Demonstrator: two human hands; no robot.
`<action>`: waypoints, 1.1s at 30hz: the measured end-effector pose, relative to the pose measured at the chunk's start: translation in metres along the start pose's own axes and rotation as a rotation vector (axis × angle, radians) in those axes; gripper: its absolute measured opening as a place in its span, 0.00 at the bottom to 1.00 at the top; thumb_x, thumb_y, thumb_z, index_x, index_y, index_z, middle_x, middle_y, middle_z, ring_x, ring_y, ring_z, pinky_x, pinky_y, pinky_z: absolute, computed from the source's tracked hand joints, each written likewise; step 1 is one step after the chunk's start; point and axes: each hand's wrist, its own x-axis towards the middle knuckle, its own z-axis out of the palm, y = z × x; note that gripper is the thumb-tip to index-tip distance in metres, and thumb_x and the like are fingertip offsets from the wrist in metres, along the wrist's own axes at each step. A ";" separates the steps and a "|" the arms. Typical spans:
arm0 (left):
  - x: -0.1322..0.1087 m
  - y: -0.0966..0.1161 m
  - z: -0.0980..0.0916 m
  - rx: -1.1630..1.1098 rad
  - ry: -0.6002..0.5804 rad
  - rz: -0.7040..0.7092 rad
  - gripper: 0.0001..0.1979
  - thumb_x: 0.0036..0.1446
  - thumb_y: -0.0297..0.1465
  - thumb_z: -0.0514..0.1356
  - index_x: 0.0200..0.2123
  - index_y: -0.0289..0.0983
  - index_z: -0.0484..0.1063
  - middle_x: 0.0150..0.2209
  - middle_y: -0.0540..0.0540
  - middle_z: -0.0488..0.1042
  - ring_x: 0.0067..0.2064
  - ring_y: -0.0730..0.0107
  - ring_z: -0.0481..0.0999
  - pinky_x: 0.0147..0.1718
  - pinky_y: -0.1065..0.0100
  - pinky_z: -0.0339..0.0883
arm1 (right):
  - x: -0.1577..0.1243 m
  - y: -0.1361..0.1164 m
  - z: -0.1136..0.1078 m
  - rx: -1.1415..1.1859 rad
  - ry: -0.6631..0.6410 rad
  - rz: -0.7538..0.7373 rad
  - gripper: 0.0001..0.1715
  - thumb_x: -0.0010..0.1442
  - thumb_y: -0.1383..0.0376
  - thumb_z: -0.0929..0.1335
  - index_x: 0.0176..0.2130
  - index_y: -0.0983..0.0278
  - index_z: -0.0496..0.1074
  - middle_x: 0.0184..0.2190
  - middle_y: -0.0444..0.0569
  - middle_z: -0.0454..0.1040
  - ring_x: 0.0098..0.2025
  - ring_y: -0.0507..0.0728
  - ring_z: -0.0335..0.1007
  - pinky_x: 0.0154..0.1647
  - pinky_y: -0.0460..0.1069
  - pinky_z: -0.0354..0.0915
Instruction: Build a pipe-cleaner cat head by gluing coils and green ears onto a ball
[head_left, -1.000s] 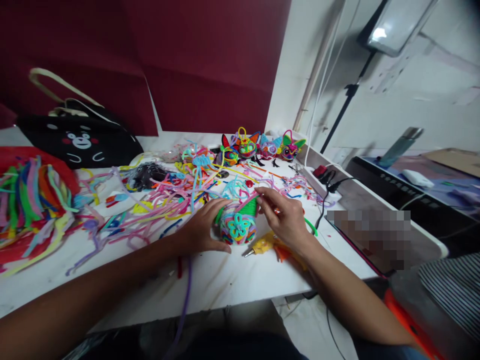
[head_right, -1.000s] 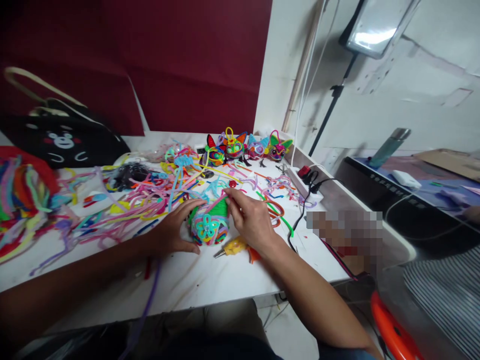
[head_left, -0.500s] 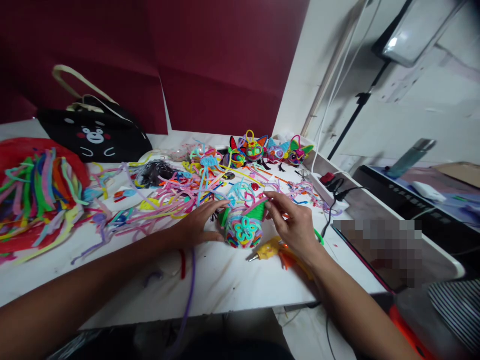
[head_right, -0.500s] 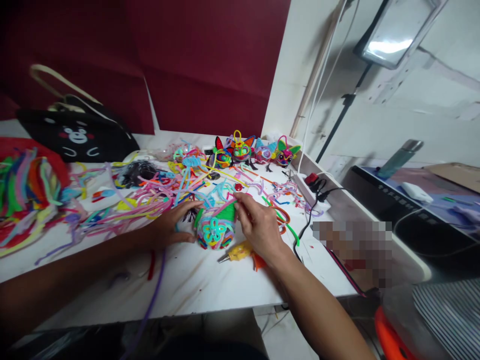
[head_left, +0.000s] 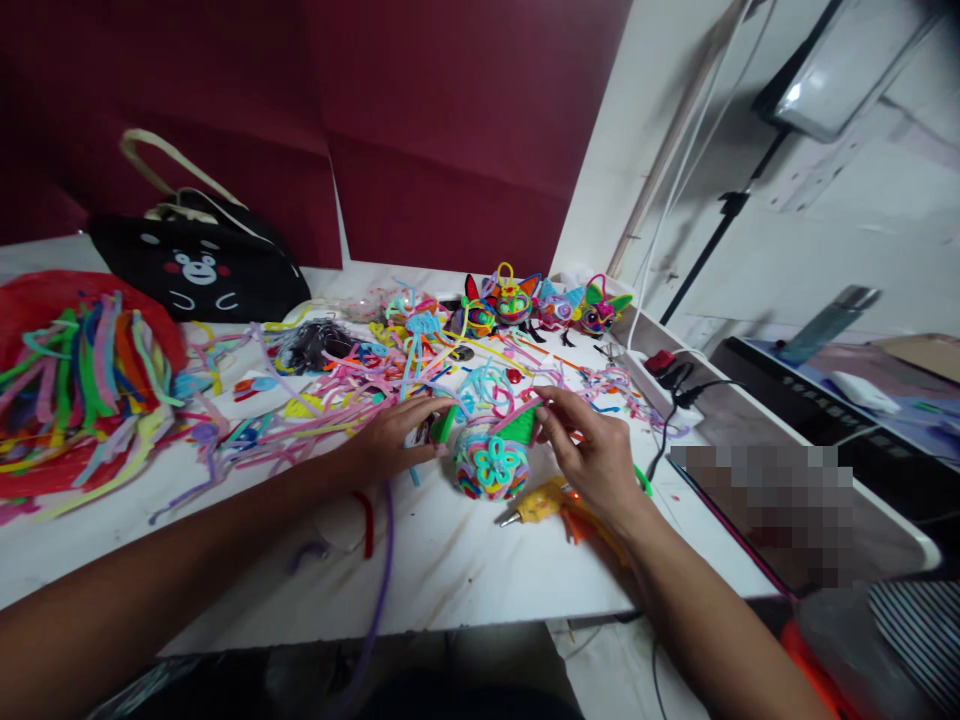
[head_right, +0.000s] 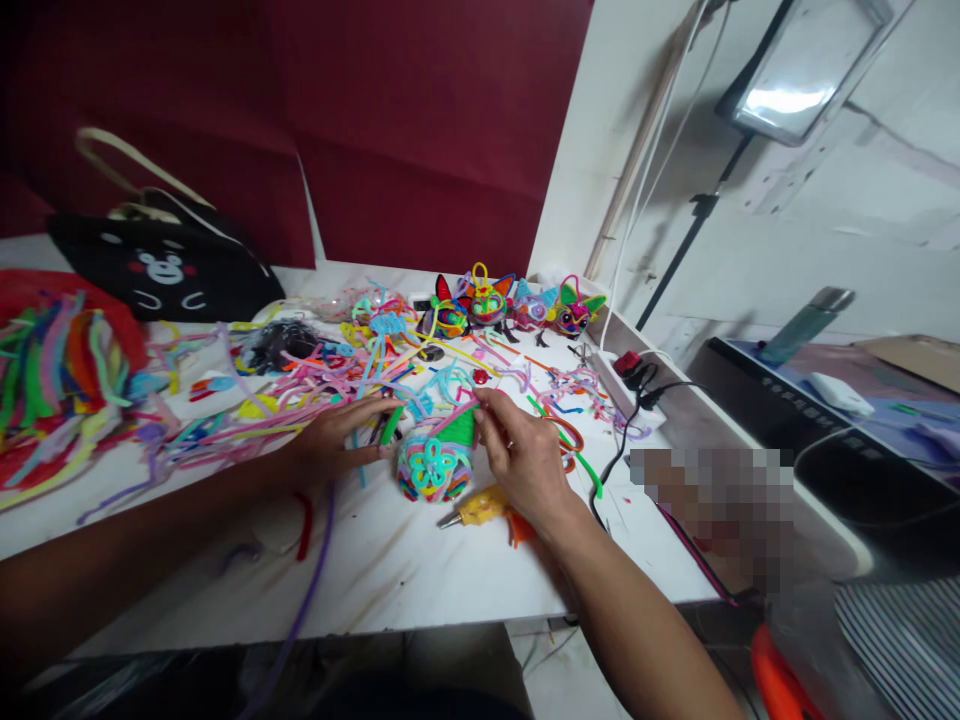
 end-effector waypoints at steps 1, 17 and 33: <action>0.001 0.001 -0.004 0.009 0.005 0.006 0.27 0.65 0.42 0.58 0.63 0.38 0.66 0.58 0.38 0.75 0.60 0.55 0.74 0.60 0.59 0.66 | 0.000 0.000 0.000 0.002 -0.003 0.001 0.13 0.68 0.66 0.66 0.51 0.62 0.73 0.29 0.47 0.80 0.27 0.53 0.78 0.30 0.47 0.72; -0.013 -0.015 0.001 0.106 0.023 0.139 0.21 0.66 0.35 0.56 0.61 0.40 0.68 0.56 0.38 0.77 0.60 0.54 0.74 0.64 0.51 0.61 | -0.001 -0.003 0.000 0.040 -0.012 0.019 0.15 0.69 0.65 0.66 0.54 0.61 0.72 0.28 0.45 0.79 0.27 0.53 0.78 0.27 0.46 0.72; -0.013 -0.004 0.000 0.098 0.095 0.125 0.20 0.65 0.33 0.56 0.59 0.39 0.70 0.54 0.38 0.78 0.57 0.55 0.76 0.62 0.53 0.65 | 0.001 -0.009 -0.005 0.047 -0.033 0.053 0.16 0.72 0.62 0.62 0.56 0.62 0.70 0.28 0.45 0.78 0.28 0.54 0.77 0.31 0.48 0.71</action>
